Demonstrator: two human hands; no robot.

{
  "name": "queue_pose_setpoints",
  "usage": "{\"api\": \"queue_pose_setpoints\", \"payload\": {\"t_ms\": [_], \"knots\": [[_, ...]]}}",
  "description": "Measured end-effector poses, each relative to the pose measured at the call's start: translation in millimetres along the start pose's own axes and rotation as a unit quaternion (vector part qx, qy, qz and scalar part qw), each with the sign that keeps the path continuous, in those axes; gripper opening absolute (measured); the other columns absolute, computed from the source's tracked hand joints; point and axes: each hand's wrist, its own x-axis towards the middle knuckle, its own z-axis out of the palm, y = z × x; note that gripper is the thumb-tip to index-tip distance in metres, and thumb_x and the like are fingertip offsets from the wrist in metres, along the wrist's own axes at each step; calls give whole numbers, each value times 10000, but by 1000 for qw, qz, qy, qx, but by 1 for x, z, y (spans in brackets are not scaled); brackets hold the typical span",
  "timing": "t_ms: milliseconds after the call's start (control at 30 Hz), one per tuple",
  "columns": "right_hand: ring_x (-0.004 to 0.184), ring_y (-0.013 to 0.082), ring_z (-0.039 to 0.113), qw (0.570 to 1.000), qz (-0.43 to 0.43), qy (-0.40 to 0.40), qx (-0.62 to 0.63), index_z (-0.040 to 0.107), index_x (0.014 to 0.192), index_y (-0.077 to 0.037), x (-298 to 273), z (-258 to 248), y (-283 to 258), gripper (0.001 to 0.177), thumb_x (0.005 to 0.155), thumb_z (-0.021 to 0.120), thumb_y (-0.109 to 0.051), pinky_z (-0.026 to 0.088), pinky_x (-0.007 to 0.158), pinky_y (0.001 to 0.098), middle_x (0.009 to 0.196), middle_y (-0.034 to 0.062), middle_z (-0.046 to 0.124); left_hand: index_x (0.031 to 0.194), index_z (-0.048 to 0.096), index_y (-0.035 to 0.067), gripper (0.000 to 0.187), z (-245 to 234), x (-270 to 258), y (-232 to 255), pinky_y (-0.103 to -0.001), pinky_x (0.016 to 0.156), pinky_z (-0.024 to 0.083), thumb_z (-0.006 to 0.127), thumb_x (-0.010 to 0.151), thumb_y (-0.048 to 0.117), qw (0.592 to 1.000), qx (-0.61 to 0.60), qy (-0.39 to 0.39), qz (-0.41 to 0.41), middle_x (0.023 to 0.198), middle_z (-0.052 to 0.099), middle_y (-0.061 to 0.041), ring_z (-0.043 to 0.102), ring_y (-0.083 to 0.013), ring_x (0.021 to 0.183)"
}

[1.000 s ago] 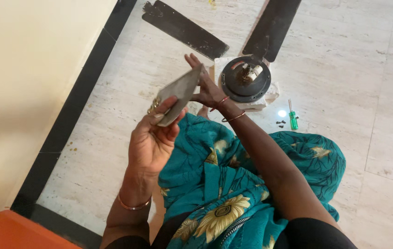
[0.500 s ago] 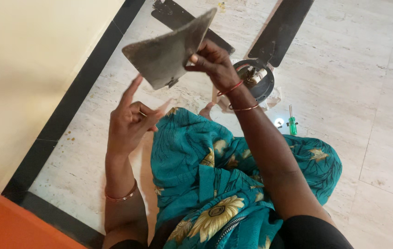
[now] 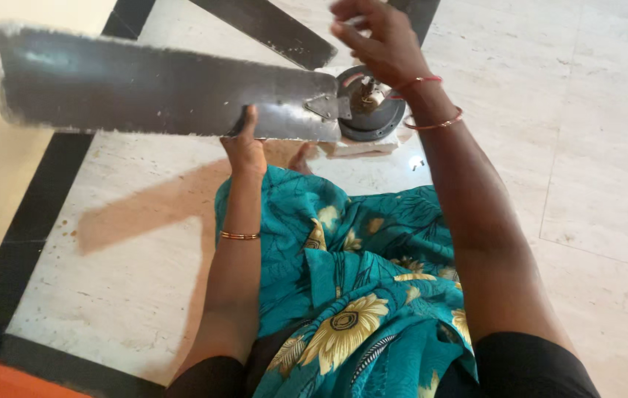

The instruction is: The person sits on the floor and attaches two fan blades to the motor housing using a screwdriver. They align each blade, insert screws, and tighten them to secure the blades to the central hub.

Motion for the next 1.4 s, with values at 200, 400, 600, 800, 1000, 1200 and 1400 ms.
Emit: {"api": "queue_pose_setpoints", "payload": {"t_ms": [200, 400, 600, 800, 1000, 1200, 1400], "knots": [[563, 204, 725, 896, 422, 53, -128, 737, 893, -5, -180, -35, 191, 128, 897, 702, -128, 605, 544, 307, 751, 157, 739, 1256, 581, 95, 610, -24, 20, -18, -513, 808, 553, 857, 721, -1, 981, -122, 110, -103, 1170, 640, -48, 638, -225, 1039], [942, 291, 734, 847, 317, -259, -340, 803, 962, -131, -265, 2, 285, 424, 564, 913, -229, 599, 865, 366, 992, 96, 762, 1290, 600, 61, 603, -49, 40, -38, -600, 881, 538, 836, 740, -15, 969, -126, 161, -142, 1234, 647, -76, 619, -289, 1139], [1032, 337, 733, 756, 399, -276, -439, 793, 1009, -108, -232, 29, 288, 271, 760, 789, -214, 587, 904, 412, 1053, 163, 766, 1279, 612, 59, 566, -64, 59, -56, -576, 966, 497, 837, 760, 46, 957, -198, 153, -148, 1232, 653, -79, 617, -289, 1161], [1043, 337, 756, 743, 464, -285, -389, 798, 1004, -22, -230, 32, 283, 314, 759, 760, -215, 594, 929, 408, 1055, 210, 787, 1243, 612, 56, 499, -61, 65, -56, -555, 891, 503, 817, 788, 73, 953, -197, 158, -168, 1190, 636, -97, 615, -309, 1111], [1001, 366, 729, 761, 498, -191, -369, 788, 985, -53, -225, 25, 284, 282, 768, 760, -230, 594, 863, 437, 1009, 208, 744, 1195, 629, 44, 504, -47, 75, -48, -526, 783, 620, 841, 738, 10, 937, -145, 238, -212, 1120, 675, -108, 692, -302, 973], [905, 322, 735, 847, 432, -48, -304, 808, 930, -110, -225, 5, 265, 216, 749, 743, -210, 580, 874, 406, 939, 154, 784, 1183, 662, 39, 502, -51, 92, -73, -477, 746, 627, 887, 735, 38, 935, -133, 224, -242, 1107, 710, -102, 716, -274, 924], [790, 259, 732, 906, 343, 114, -220, 751, 1015, -80, -206, 0, 202, 243, 781, 713, -137, 579, 774, 391, 915, 111, 766, 1207, 643, 62, 550, -49, 108, -85, -483, 742, 611, 890, 715, 58, 933, -131, 229, -245, 1121, 701, -99, 700, -287, 956]]}}
